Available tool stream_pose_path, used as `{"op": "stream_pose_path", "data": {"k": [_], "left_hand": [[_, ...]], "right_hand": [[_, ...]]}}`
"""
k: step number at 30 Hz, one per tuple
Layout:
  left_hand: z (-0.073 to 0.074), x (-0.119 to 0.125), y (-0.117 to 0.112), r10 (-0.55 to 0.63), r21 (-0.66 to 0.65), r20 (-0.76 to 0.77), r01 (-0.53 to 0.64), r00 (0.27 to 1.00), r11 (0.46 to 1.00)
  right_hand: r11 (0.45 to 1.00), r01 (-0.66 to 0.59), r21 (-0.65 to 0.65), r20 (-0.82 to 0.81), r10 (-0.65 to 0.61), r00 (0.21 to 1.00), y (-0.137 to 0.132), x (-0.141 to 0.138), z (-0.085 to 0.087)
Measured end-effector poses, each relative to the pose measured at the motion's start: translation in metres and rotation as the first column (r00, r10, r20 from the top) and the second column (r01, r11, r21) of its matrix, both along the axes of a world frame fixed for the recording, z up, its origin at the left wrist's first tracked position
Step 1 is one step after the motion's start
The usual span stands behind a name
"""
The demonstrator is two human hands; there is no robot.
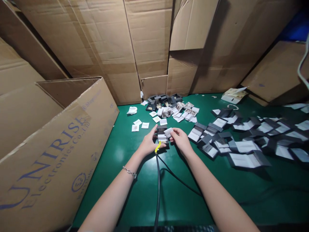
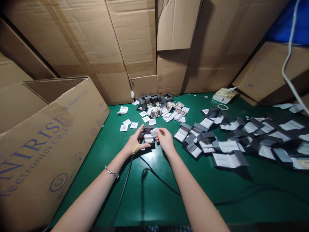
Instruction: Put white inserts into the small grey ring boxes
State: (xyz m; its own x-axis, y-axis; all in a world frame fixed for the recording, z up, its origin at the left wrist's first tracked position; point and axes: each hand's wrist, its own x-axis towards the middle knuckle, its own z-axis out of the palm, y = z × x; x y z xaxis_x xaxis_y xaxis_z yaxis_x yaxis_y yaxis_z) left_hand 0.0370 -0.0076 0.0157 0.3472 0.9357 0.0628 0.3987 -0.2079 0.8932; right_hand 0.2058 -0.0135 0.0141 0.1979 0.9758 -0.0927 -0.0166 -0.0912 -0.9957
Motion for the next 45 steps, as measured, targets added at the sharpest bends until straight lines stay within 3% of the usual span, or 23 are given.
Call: {"op": "stream_pose_path", "data": {"k": [5, 14, 16, 20, 26, 30, 38, 45], "left_hand": [[0.003, 0.001, -0.001, -0.004, -0.016, 0.003, 0.004, 1.000, 1.000], [0.005, 0.001, 0.000, -0.012, -0.031, -0.011, 0.011, 1.000, 0.999], [0.004, 0.001, 0.000, -0.005, -0.027, -0.012, 0.004, 1.000, 1.000], [0.000, 0.000, 0.001, -0.012, -0.008, -0.015, 0.011, 1.000, 1.000], [-0.004, 0.000, 0.002, -0.014, 0.022, -0.027, 0.015, 1.000, 1.000], [-0.003, 0.001, 0.001, -0.023, 0.035, -0.004, 0.023, 1.000, 0.999], [-0.003, 0.002, 0.000, -0.021, 0.016, 0.022, 0.021, 1.000, 1.000], [0.000, 0.001, -0.002, -0.041, 0.033, 0.017, 0.041, 0.999, 0.999]], "right_hand": [[0.993, -0.065, -0.094, -0.043, 0.061, 0.997, 0.001, 0.003, 0.000], [0.972, -0.195, -0.132, 0.075, 0.206, 0.976, -0.003, 0.011, 0.003], [0.985, -0.147, -0.093, 0.215, 0.164, 0.963, -0.004, 0.013, 0.003], [0.994, -0.040, 0.104, 0.460, -0.013, 0.888, -0.008, 0.014, 0.008], [0.951, -0.119, 0.286, 0.551, -0.062, 0.832, -0.015, 0.008, 0.021], [0.899, -0.154, 0.409, 0.609, -0.143, 0.781, -0.015, 0.005, 0.017], [0.913, -0.019, 0.408, 0.520, -0.216, 0.826, -0.014, 0.002, 0.009], [0.898, -0.130, 0.420, 0.571, -0.150, 0.807, -0.016, -0.001, 0.012]]}}
